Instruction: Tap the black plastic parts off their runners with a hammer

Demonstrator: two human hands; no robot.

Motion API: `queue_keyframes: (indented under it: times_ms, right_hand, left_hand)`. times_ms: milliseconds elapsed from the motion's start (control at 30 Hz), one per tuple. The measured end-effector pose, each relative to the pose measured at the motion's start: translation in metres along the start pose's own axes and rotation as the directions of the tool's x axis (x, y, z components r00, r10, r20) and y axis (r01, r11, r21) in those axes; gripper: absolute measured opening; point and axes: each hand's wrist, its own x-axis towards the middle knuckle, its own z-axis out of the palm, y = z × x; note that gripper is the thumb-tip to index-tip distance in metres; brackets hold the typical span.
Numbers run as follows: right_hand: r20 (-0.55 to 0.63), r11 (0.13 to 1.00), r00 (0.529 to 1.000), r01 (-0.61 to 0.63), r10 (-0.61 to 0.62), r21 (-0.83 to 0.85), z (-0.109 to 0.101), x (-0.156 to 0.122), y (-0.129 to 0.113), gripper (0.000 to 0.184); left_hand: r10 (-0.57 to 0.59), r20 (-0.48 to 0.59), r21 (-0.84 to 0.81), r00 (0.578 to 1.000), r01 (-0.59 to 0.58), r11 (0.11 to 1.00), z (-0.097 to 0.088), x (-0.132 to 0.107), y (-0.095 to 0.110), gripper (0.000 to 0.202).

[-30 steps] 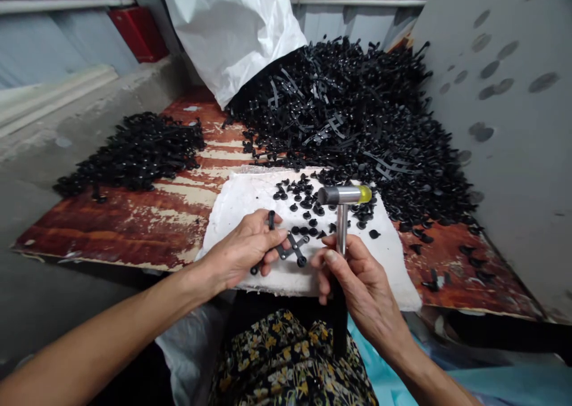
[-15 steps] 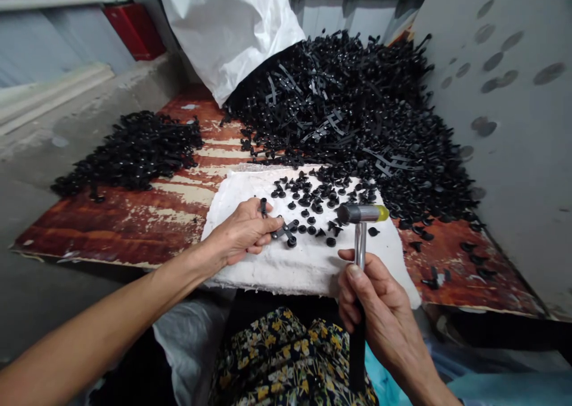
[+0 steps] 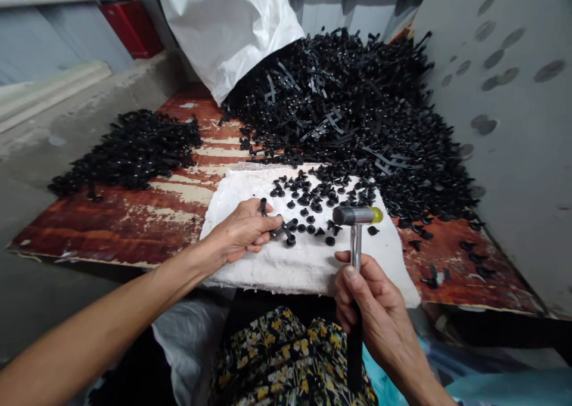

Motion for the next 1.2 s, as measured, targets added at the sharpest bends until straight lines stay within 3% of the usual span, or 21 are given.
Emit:
queue_keyframes:
  times_ms: [400,567,667,733,833,900,1067,1200]
  right_hand:
    - [0.004,1.000,1.000,-0.009,0.010,-0.029,-0.001,0.000,0.003,0.038]
    - [0.039,0.971,0.999,0.023,-0.014,-0.239,-0.006,-0.004,-0.004,0.035]
    - [0.091,0.873,0.995,0.085,-0.047,-0.480,-0.011,-0.007,-0.009,0.036]
    - [0.144,0.758,0.978,0.207,-0.150,-0.619,-0.013,-0.005,-0.011,0.039]
    - [0.312,0.537,0.893,0.445,-0.324,-0.716,-0.014,0.000,-0.014,0.048]
    - [0.420,0.417,0.825,0.557,-0.379,-0.718,-0.013,0.003,-0.017,0.058]
    - [0.497,0.296,0.742,0.649,-0.449,-0.701,-0.011,0.005,-0.027,0.074]
    - [0.550,0.198,0.738,0.651,-0.390,-0.733,-0.012,0.006,-0.029,0.077]
  left_hand:
    - [-0.008,-0.009,-0.007,1.000,0.008,1.000,0.001,-0.001,0.001,0.021]
    - [-0.004,-0.041,0.014,0.999,0.004,1.000,0.002,0.000,0.003,0.026]
    - [-0.003,-0.049,0.052,0.999,0.005,0.999,0.000,0.000,0.003,0.029]
    - [0.003,-0.052,0.085,0.999,0.001,0.996,-0.002,0.002,0.001,0.031]
    - [0.041,-0.033,0.091,0.999,-0.038,0.995,-0.005,0.007,-0.002,0.032]
    - [0.061,-0.014,0.053,0.998,-0.061,0.997,-0.008,0.011,-0.004,0.033]
    - [0.060,-0.019,0.048,0.998,-0.059,0.997,-0.010,0.014,-0.006,0.034]
    - [0.116,-0.035,0.121,0.993,-0.111,0.986,-0.007,0.013,-0.007,0.033]
